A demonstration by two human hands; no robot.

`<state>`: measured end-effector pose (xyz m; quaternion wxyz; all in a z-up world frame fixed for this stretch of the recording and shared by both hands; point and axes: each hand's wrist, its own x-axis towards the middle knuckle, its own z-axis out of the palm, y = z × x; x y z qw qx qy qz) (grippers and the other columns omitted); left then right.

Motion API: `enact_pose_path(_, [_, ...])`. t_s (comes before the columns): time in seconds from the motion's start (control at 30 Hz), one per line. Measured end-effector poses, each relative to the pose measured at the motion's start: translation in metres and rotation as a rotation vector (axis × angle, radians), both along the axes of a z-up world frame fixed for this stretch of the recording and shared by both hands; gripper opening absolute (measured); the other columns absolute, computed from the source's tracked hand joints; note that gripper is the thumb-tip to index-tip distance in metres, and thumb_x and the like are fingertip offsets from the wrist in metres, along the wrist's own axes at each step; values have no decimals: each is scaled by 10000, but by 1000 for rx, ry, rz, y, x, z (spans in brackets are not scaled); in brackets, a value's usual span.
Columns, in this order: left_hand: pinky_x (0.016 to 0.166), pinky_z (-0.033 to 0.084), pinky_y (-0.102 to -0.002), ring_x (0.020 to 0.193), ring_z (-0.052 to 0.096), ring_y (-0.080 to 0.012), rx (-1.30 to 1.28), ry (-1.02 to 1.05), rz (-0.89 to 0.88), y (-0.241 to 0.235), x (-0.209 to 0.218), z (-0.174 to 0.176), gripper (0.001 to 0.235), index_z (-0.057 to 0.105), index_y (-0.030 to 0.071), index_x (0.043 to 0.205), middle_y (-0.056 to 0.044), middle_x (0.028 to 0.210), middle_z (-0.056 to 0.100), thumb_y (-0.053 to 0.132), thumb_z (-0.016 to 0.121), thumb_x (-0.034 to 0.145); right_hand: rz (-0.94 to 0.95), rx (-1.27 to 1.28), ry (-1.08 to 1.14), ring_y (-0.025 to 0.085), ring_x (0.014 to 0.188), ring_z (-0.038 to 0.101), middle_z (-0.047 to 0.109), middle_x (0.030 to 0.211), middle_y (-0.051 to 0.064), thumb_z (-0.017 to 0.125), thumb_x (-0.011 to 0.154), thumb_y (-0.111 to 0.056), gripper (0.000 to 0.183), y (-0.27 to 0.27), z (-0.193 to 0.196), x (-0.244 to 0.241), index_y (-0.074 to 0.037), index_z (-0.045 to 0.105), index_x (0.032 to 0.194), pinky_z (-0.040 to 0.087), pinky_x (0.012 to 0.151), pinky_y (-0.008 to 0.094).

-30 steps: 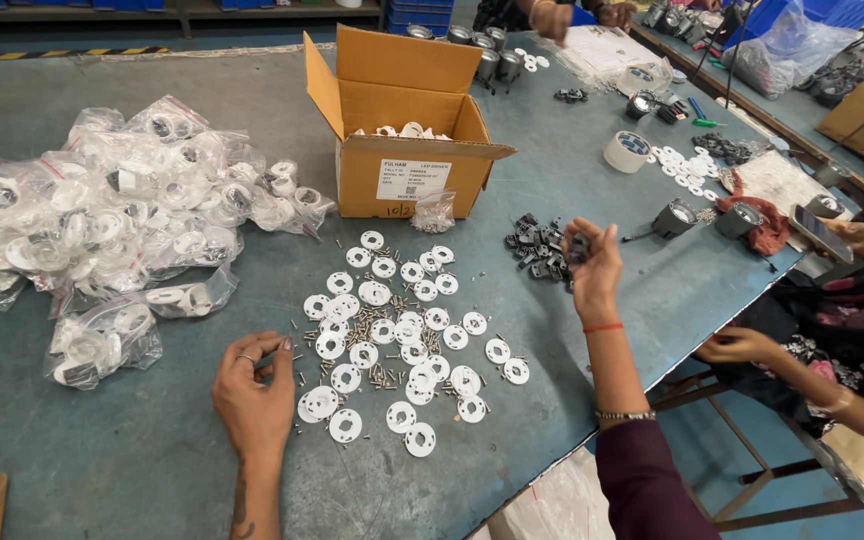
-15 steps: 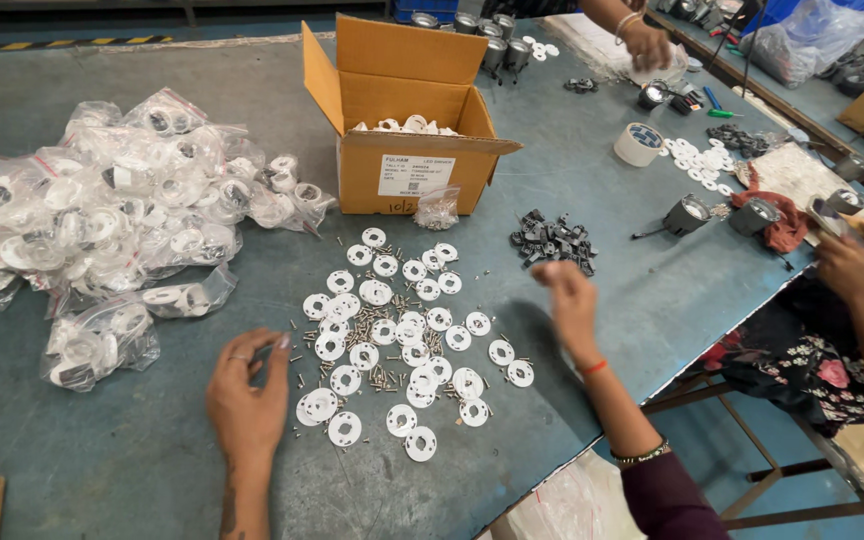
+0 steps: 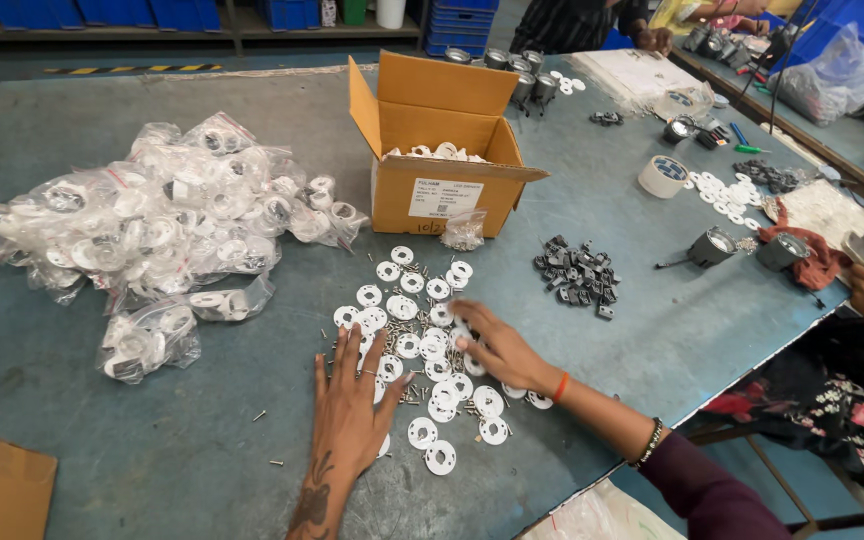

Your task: The person assembles small white circular plastic parts with metal screws on a factory workbench. They pick up parts and screws, insert screws into the parts, and place the assembled units into a cardboard box. Another worker is visible in the background performing similar assembly tasks.

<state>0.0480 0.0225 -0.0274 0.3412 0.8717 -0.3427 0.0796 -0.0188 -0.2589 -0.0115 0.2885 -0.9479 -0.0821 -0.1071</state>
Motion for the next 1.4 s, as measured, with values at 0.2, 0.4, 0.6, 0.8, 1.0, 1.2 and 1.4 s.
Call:
enact_pose_path(0.2, [1224,72,-641,1565,181,-356,13,-92,357,27,25,-4,655,482,101,1482,-199,1623,325,532,492,989,-111,39,-164,349,1279,589,600,1357,178,510,1054,-339,418,-21,13,45,-26,632,1301,436,1115,409])
enact_pose_path(0.4, [1190,52,-680,1560,169,-374,33,33,674,56,47,-15,734,470,85,1495,-242,1606,331,606,473,978,-137,167,-120,348,1325,561,588,1416,178,485,1063,-350,456,-34,-5,100,-18,610,1350,416,1122,396])
enact_pose_path(0.6, [1230,106,-541,1537,207,-342,109,-17,411,30,37,-20,740,419,87,1519,-214,1612,313,595,459,982,-1,77,-51,370,1416,447,491,1523,192,506,1037,-401,559,-11,-15,124,-40,521,1463,353,1157,425])
enact_pose_path(0.8, [1202,105,-534,1509,211,-350,-2,51,40,7,18,-6,692,444,88,1504,-217,1595,316,535,501,978,133,28,-91,364,1445,452,567,1490,188,611,992,-421,536,12,-11,135,-32,632,1360,354,1176,457])
enact_pose_path(1.0, [1229,148,-546,1516,278,-370,-189,39,200,19,30,-6,603,509,47,1438,-217,1559,418,474,492,1013,185,265,39,261,1287,650,696,1338,129,616,1003,-393,404,9,-9,131,-55,757,1174,506,1115,389])
enact_pose_path(1.2, [1225,152,-564,1508,286,-390,-227,84,210,19,32,-10,593,506,31,1441,-229,1543,433,455,476,1027,171,262,-36,284,1357,535,569,1457,139,591,1009,-360,398,32,-2,176,-84,703,1275,415,1126,399])
enact_pose_path(1.4, [1217,167,-560,1518,268,-397,-249,84,213,19,34,-11,589,493,32,1447,-237,1564,401,450,473,1032,400,80,62,325,1356,540,647,1353,162,661,975,-327,385,72,7,156,-47,735,1228,414,1146,449])
